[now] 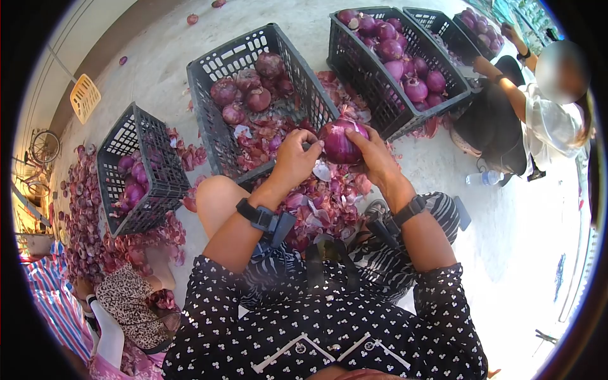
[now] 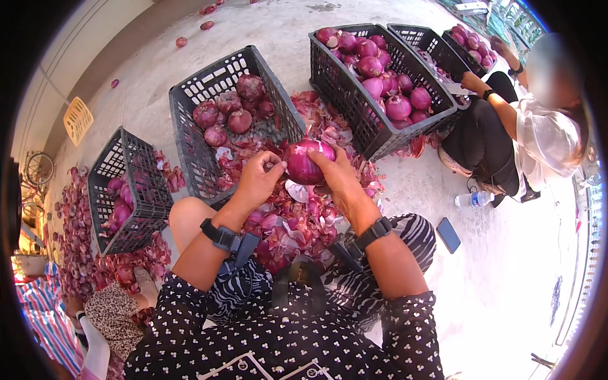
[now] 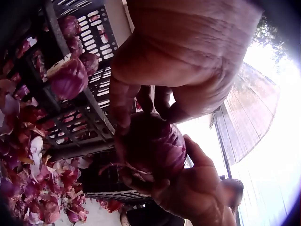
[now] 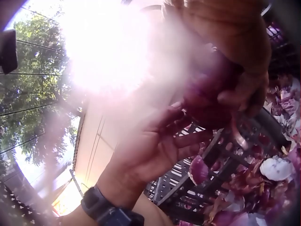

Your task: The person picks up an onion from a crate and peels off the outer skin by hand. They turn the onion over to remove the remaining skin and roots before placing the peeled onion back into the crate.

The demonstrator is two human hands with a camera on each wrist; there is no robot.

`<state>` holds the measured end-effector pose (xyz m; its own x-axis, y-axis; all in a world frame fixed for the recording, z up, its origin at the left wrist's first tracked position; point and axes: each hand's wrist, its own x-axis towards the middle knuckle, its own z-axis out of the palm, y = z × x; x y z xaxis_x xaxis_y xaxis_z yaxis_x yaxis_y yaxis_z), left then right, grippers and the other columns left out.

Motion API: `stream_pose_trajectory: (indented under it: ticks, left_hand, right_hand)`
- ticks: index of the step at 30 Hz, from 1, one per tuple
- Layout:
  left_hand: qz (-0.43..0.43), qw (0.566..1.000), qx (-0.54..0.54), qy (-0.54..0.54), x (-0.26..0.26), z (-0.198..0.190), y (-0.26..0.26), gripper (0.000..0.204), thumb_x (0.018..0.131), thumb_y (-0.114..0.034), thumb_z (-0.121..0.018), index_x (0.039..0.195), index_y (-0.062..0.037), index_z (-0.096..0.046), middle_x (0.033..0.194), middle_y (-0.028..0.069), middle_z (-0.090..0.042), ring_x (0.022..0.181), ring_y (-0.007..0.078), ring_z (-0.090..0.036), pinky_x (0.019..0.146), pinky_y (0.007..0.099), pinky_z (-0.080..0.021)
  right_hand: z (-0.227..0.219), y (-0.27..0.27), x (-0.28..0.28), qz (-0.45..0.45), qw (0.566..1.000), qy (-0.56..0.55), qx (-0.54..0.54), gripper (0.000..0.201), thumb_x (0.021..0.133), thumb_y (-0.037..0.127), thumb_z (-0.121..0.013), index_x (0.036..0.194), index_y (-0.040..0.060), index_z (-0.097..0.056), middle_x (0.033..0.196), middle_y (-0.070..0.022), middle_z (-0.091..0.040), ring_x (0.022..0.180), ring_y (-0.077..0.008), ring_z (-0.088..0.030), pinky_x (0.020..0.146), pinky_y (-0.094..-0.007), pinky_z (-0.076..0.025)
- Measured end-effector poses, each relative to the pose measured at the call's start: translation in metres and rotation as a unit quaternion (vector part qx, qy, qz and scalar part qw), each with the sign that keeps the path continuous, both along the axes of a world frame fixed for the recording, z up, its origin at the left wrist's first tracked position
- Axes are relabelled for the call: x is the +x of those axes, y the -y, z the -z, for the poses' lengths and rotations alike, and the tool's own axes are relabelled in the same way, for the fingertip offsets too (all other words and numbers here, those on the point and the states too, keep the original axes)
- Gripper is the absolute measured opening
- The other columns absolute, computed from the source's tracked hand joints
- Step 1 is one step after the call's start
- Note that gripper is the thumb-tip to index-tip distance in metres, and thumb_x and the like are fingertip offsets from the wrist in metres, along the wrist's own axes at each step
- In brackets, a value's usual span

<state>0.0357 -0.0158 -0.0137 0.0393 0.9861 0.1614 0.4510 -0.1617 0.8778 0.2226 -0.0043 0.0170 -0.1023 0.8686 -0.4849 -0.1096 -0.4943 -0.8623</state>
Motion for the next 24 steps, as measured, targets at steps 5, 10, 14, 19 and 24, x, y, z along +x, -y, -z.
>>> stream_pose_trajectory:
  ticks: [5,10,14,19,24]
  left_hand:
    - [-0.003,0.999,-0.032,0.02,-0.002,-0.006,-0.001,0.02,0.079,-0.019,-0.065,0.081,0.0003,-0.06,0.079,0.0132,-0.06,0.073,0.0234,-0.058,0.067,0.0343,-0.045]
    - [-0.006,0.998,-0.035,0.06,-0.003,-0.006,-0.002,0.018,0.081,-0.016,-0.063,0.08,0.002,-0.059,0.068,0.0099,-0.06,0.063,0.0152,-0.056,0.058,0.0307,-0.044]
    - [-0.009,0.996,-0.039,0.076,-0.004,-0.005,-0.003,0.016,0.081,-0.013,-0.062,0.08,0.0019,-0.057,0.068,0.0092,-0.059,0.062,0.0134,-0.055,0.058,0.0301,-0.044]
    - [0.002,0.967,-0.127,0.22,-0.005,0.003,-0.006,0.016,0.084,-0.014,-0.062,0.083,0.0003,-0.055,0.069,0.0044,-0.06,0.06,0.0089,-0.054,0.053,0.0252,-0.042]
    - [0.008,0.938,-0.162,0.306,0.007,-0.021,0.002,0.022,0.084,-0.019,-0.066,0.084,0.0006,-0.055,0.07,0.0022,-0.06,0.062,0.0078,-0.056,0.056,0.0231,-0.044]
  right_hand:
    - [0.015,-0.006,0.0,0.023,0.999,-0.039,0.02,0.073,0.082,0.035,-0.066,0.137,0.0034,-0.029,0.118,-0.0172,-0.052,0.092,-0.0254,-0.062,0.061,-0.0345,-0.054]
    - [0.004,-0.008,0.002,0.035,0.998,-0.05,0.015,0.052,0.088,0.031,-0.06,0.127,0.0017,-0.042,0.11,-0.012,-0.058,0.092,-0.0212,-0.063,0.073,-0.0357,-0.056]
    - [0.003,-0.009,0.003,0.033,0.998,-0.058,0.008,0.051,0.088,0.031,-0.06,0.126,0.0018,-0.043,0.108,-0.0114,-0.059,0.09,-0.0205,-0.064,0.072,-0.0347,-0.055]
    - [0.007,-0.012,0.006,0.019,0.999,-0.045,0.022,0.05,0.089,0.034,-0.058,0.125,0.0024,-0.044,0.107,-0.0107,-0.059,0.087,-0.0205,-0.064,0.07,-0.0344,-0.055]
    - [-0.006,-0.008,0.004,0.003,0.999,-0.048,0.019,0.051,0.088,0.038,-0.058,0.125,0.0041,-0.045,0.103,-0.0095,-0.06,0.081,-0.0187,-0.065,0.063,-0.0326,-0.055]
